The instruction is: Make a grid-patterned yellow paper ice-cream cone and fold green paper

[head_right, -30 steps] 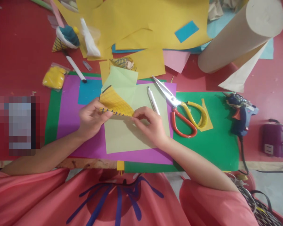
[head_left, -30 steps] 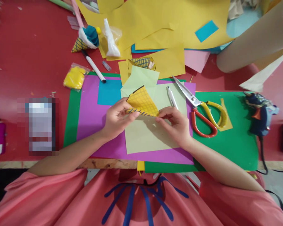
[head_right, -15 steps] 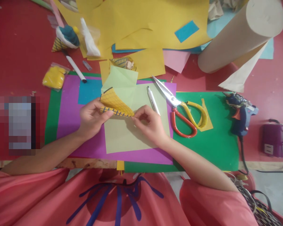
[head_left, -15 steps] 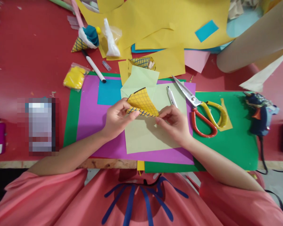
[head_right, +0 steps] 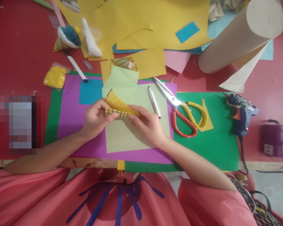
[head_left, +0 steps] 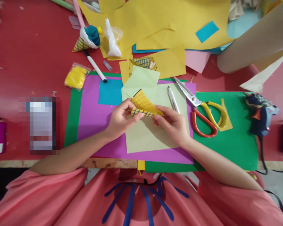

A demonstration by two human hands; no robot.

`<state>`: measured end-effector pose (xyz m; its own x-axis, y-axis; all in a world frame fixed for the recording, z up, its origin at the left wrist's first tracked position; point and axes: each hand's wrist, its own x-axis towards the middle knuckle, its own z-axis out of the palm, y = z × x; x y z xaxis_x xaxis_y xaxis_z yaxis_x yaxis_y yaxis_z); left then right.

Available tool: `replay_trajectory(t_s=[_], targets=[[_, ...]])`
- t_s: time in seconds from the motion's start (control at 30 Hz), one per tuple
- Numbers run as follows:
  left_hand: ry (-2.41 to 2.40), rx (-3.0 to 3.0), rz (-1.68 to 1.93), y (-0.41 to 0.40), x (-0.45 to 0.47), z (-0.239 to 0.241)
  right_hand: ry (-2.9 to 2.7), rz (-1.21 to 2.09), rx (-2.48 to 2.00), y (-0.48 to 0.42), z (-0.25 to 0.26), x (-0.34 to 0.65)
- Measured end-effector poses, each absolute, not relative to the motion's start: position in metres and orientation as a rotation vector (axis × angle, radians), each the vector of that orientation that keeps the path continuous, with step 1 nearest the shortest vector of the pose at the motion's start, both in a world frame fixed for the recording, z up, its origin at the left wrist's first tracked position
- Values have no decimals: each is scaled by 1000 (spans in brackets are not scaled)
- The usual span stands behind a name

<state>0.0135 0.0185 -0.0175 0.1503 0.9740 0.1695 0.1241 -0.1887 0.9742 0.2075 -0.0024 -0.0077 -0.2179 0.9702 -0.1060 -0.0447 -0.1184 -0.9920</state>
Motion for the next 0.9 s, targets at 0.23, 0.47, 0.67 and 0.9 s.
replay_trajectory(t_s=[0.23, 0.47, 0.67, 0.9], targets=[[1033, 1361, 1131, 18, 14, -16, -1437, 1403, -1201, 0, -2, 214], [1054, 1415, 987, 19, 8, -9, -1529, 1440, -1141, 1, 0, 217], [1085, 1426, 934, 17, 9, -4, -1411, 1470, -1109, 2, -1, 216], [1105, 1495, 921, 14, 9, -8, -1134, 1673, -1107, 3, -1, 212]])
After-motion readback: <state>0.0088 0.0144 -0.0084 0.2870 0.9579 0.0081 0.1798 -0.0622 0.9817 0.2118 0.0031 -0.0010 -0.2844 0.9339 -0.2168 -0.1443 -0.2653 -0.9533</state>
